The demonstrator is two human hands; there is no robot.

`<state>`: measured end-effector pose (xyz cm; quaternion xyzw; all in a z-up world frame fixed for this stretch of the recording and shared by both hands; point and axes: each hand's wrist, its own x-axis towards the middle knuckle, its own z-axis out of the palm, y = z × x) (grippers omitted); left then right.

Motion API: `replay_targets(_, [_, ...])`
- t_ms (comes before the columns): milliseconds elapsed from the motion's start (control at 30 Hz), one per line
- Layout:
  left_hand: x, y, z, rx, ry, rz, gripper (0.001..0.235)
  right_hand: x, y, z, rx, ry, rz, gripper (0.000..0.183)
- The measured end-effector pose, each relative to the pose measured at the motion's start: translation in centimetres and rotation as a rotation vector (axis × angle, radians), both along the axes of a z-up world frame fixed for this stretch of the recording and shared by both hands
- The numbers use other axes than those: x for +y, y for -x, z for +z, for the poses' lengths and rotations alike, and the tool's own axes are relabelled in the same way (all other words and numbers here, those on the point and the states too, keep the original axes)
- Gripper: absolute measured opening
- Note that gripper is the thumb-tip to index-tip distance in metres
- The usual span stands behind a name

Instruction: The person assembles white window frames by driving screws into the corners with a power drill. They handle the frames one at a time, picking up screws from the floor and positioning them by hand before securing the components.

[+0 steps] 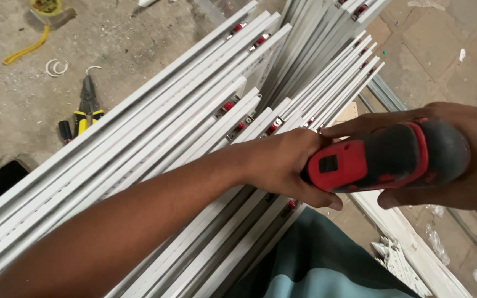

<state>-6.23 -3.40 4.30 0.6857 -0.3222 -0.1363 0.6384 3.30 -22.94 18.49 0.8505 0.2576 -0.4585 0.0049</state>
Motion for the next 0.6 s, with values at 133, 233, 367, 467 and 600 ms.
replay_targets(133, [0.0, 0.0, 0.3, 0.019, 0.047, -0.007, 0.044, 0.0, -0.3, 0.3, 0.056, -0.008, 0.067, 0.093])
replay_targets(233, [-0.6, 0.1, -1.8, -0.090, 0.105, 0.086, 0.066, -0.3, -0.7, 0.0, 0.064, -0.099, 0.099, 0.088])
replay_targets(367, [-0.3, 0.4, -1.2, -0.032, 0.035, 0.119, 0.086, 0.8, -0.1, 0.5, 0.021, -0.042, 0.140, 0.085])
replay_targets(467, [-0.7, 0.6, -3.6, -0.426, 0.090, 0.262, 0.105, 2.8, 0.7, 1.5, -0.039, 0.116, 0.113, 0.092])
replay_targets(600, [-0.3, 0.9, -3.5, -0.348, -0.016, 0.272, 0.110, 4.4, 0.9, 1.9, -0.062, 0.202, 0.126, 0.090])
